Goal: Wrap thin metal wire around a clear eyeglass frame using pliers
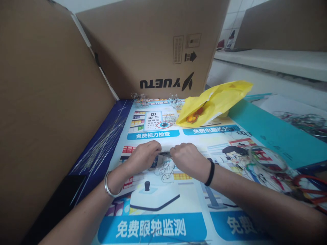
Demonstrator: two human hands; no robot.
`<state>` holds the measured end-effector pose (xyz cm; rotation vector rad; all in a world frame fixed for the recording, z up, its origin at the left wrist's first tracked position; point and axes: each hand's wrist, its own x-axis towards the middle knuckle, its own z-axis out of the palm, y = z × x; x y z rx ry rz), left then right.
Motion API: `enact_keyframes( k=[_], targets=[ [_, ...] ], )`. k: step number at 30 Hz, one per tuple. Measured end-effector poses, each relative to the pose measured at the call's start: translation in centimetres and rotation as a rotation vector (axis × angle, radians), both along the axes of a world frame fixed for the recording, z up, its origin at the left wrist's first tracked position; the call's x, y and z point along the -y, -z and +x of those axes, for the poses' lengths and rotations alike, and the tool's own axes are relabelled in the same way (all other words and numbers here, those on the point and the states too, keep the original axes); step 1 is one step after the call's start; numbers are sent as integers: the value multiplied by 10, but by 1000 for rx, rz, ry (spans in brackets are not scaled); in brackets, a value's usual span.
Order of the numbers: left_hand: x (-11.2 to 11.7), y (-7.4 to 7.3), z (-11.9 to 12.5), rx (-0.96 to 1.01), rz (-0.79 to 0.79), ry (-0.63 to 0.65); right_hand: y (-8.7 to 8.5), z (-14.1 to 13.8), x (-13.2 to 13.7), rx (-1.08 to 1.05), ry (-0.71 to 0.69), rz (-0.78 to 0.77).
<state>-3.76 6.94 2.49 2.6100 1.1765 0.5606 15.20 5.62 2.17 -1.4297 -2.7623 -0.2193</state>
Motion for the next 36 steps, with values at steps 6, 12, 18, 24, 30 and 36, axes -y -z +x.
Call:
enact_keyframes(
  k=[6, 12, 18, 24, 30, 36],
  targets=[
    [1, -1, 1, -79, 3, 10, 0, 1, -2, -4, 4, -46],
    [0, 0, 1, -87, 24, 5, 2, 1, -5, -16, 6, -43],
    [-3, 2, -2, 11, 21, -17, -1, 4, -6, -25, -25, 50],
    [-6, 3, -4, 89, 53, 5, -13, 16, -19, -29, -181, 29],
    [-4, 1, -4, 116, 21, 3, -5, 19, -30, -71, -9, 0],
    [-2, 1, -3, 154, 32, 8, 0, 18, -27, -20, 63, 3]
  ],
)
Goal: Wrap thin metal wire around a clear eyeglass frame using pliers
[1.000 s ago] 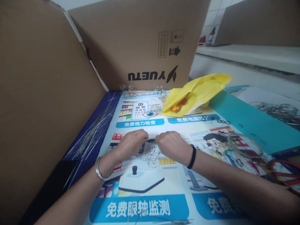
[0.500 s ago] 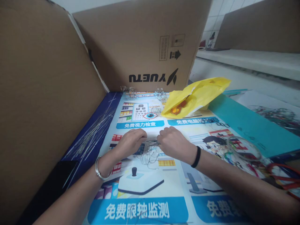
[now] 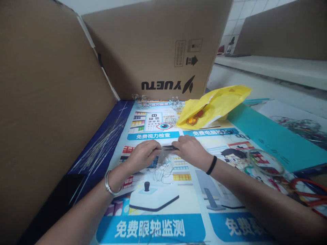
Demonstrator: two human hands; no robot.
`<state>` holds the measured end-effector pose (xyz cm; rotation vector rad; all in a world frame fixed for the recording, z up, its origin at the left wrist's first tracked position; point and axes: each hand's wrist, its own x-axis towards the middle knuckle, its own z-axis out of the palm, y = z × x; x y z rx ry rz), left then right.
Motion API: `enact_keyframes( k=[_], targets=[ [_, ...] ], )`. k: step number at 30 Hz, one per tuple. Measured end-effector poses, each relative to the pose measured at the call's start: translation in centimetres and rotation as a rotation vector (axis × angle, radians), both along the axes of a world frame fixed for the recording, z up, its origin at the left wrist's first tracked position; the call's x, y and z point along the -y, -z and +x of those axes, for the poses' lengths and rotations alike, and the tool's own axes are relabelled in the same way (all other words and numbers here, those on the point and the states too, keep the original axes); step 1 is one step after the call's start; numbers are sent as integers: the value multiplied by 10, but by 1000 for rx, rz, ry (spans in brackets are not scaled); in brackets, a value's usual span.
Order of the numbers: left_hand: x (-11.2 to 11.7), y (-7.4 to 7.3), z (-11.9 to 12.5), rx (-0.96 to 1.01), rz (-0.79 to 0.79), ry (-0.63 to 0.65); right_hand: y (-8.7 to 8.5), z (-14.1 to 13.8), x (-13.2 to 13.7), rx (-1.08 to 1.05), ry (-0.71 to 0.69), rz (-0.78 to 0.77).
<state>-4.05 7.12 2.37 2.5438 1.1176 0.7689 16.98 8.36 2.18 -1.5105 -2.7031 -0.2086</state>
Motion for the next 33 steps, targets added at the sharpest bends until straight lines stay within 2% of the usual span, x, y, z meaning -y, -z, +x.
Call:
enact_keyframes(
  k=[3, 9, 14, 22, 33],
  targets=[
    [0, 1, 0, 22, 2, 8, 1, 0, 0, 8, -7, 24],
    [-1, 3, 0, 29, 34, 11, 1, -1, 2, -24, -124, 66],
    [0, 6, 2, 55, 81, -4, -1, -3, 7, -6, -142, 84],
    [1, 10, 5, 50, 42, -109, 3, -11, 14, -23, -122, 75],
    [1, 7, 5, 92, -76, -199, 5, -12, 18, -27, -149, 109]
  ],
)
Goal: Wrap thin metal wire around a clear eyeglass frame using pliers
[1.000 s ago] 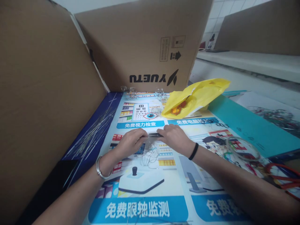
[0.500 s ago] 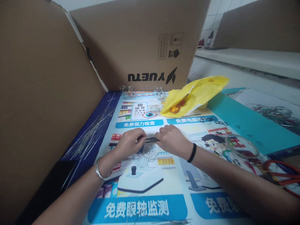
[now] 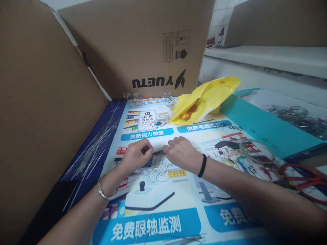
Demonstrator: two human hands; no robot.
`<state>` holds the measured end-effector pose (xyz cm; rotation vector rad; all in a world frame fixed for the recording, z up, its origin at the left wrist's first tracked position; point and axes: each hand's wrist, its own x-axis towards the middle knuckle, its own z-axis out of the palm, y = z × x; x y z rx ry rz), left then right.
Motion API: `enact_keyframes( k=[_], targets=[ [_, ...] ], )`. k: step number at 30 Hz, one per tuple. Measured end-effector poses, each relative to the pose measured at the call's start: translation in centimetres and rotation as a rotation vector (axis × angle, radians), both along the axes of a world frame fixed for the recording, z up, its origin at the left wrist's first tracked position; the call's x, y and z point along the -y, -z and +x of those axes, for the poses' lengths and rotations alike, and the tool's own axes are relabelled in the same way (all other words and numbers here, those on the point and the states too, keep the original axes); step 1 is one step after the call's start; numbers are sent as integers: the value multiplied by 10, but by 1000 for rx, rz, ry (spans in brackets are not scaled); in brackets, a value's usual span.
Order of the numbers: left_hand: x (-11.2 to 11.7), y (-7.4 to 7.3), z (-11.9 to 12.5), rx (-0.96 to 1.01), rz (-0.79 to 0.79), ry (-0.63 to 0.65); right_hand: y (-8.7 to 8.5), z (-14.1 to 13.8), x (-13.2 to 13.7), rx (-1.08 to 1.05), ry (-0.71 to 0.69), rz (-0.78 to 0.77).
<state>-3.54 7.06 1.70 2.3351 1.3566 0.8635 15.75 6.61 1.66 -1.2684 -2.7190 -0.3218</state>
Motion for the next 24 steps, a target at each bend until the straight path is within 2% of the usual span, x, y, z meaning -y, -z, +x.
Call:
enact_keyframes(
  k=[13, 24],
  targets=[
    [3, -5, 5, 16, -93, -163, -4, -5, 7, 44, 10, 79],
    [4, -8, 6, -2, -78, -178, -3, -6, 6, 71, 25, 31]
  ],
)
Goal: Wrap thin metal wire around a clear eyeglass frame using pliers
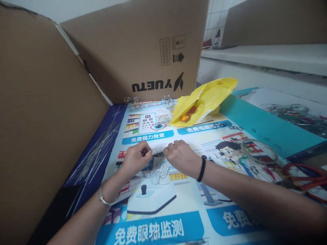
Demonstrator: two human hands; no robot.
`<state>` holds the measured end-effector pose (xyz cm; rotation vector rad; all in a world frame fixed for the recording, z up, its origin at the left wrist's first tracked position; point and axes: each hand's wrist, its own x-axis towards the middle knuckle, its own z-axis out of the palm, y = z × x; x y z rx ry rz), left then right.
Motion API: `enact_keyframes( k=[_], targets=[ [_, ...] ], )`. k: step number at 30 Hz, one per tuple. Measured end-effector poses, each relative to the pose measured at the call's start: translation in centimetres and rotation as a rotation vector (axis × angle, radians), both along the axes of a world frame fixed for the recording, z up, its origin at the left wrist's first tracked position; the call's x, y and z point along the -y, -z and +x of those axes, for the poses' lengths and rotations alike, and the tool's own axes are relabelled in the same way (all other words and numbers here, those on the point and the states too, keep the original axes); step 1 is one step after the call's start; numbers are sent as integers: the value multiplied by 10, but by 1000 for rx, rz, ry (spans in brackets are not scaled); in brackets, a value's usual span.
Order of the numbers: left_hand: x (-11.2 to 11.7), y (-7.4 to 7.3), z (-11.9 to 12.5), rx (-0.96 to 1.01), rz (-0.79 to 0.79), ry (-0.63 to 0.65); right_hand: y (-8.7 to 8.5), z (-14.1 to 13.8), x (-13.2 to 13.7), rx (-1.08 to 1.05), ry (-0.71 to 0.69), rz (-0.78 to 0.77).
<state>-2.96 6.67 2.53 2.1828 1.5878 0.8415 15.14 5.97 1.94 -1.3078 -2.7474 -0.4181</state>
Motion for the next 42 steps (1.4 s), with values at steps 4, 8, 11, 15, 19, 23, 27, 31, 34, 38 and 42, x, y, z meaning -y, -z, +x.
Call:
enact_keyframes(
  k=[4, 8, 11, 15, 19, 23, 27, 31, 34, 38, 42],
  targets=[
    [-1, 1, -2, -3, 27, 37, 2, 2, -2, -20, -9, -23],
    [-1, 1, -4, -8, 67, 95, 3, 4, -5, -26, -20, -60],
    [-2, 2, -4, -5, 78, 119, 5, 5, -7, -27, -20, -47],
    [-3, 4, -5, 4, 77, 123, 8, 8, -10, -51, -15, -44],
    [-5, 5, -6, 9, 49, 108, 5, 12, -14, -69, 30, -71],
    [-6, 5, -8, 10, 33, 86, -6, 17, -18, -56, 92, -115],
    [-7, 4, -9, 21, 29, 51, -15, 21, -17, -41, 107, -213],
    [-7, 3, -9, 73, 25, 50, -17, 21, -13, 19, 116, -262],
    [-7, 4, -8, 108, 2, 42, -17, 19, -10, 41, 110, -271],
    [-7, 6, -7, 150, -39, 50, -18, 17, -9, 39, 99, -253],
    [-7, 7, -6, 207, -101, 87, -21, 16, -7, 55, 88, -204]
  ],
)
